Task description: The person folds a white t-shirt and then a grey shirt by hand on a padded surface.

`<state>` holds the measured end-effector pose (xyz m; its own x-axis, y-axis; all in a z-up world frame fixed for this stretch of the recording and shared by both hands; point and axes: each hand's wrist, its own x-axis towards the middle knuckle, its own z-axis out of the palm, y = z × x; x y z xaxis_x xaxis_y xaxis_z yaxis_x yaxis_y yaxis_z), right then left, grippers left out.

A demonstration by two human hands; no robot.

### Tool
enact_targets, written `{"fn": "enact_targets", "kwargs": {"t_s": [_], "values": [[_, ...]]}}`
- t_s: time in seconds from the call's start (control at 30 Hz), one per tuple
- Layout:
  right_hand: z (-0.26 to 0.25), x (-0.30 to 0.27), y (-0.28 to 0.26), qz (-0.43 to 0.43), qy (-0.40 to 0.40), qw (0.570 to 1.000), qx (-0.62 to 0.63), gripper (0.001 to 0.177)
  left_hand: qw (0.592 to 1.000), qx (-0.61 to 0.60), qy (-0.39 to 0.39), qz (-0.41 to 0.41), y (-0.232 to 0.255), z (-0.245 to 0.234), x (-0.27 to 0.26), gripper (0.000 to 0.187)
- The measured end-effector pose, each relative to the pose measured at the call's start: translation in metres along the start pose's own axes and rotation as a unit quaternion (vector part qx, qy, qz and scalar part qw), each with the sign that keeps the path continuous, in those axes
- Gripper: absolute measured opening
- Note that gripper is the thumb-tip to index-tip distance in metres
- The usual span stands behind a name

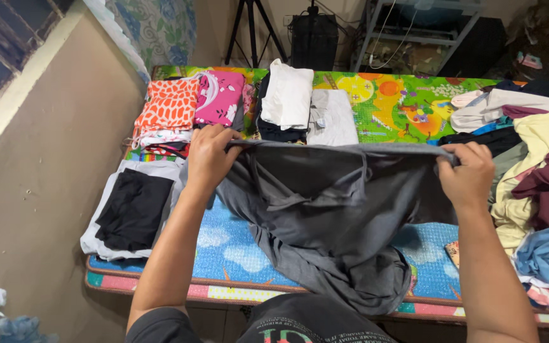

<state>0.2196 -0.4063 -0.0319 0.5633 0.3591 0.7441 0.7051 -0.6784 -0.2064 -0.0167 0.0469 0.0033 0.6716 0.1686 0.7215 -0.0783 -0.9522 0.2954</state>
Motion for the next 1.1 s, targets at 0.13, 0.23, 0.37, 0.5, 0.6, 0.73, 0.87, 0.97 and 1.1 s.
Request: {"fn": "enact_targets", "kwargs": {"t_s": [0.13,0.23,0.37,0.5,0.6,0.73,0.87,0.97,1.1], "values": [[-0.002,-0.001,0.006,0.084,0.011,0.995,0.055,0.009,0.998,0.048,0.042,-0.020,0.009,0.009,0.000,0.022],[0.000,0.003,0.007,0.190,-0.067,0.976,0.082,0.014,0.988,0.134,0.073,-0.027,0.016,0.022,0.003,0.019],[0.026,0.012,0.019,0.450,-0.221,0.783,0.367,0.034,0.963,0.262,0.029,-0.054,0.011,0.059,0.006,0.020],[0.062,0.000,0.042,0.524,-0.237,0.565,0.592,0.058,0.924,0.019,-0.213,-0.318,-0.010,0.102,-0.004,0.027],[0.096,-0.011,0.074,0.408,-0.265,0.457,0.745,0.070,0.807,-0.222,-0.281,-0.470,-0.027,0.135,-0.003,0.037],[0.128,-0.004,0.122,0.481,-0.073,0.470,0.736,0.071,0.894,-0.133,-0.221,-0.367,-0.032,0.204,0.003,0.041],[0.127,0.034,0.181,0.198,0.074,0.636,0.742,0.057,0.936,-0.167,-0.159,-0.267,-0.017,0.249,0.042,0.037],[0.103,0.075,0.218,0.246,0.184,0.679,0.667,0.051,0.941,-0.230,-0.111,-0.223,0.008,0.248,0.088,0.035],[0.053,0.102,0.209,0.276,0.218,0.764,0.541,0.044,0.941,-0.314,-0.001,-0.126,0.036,0.234,0.142,0.018]]}}
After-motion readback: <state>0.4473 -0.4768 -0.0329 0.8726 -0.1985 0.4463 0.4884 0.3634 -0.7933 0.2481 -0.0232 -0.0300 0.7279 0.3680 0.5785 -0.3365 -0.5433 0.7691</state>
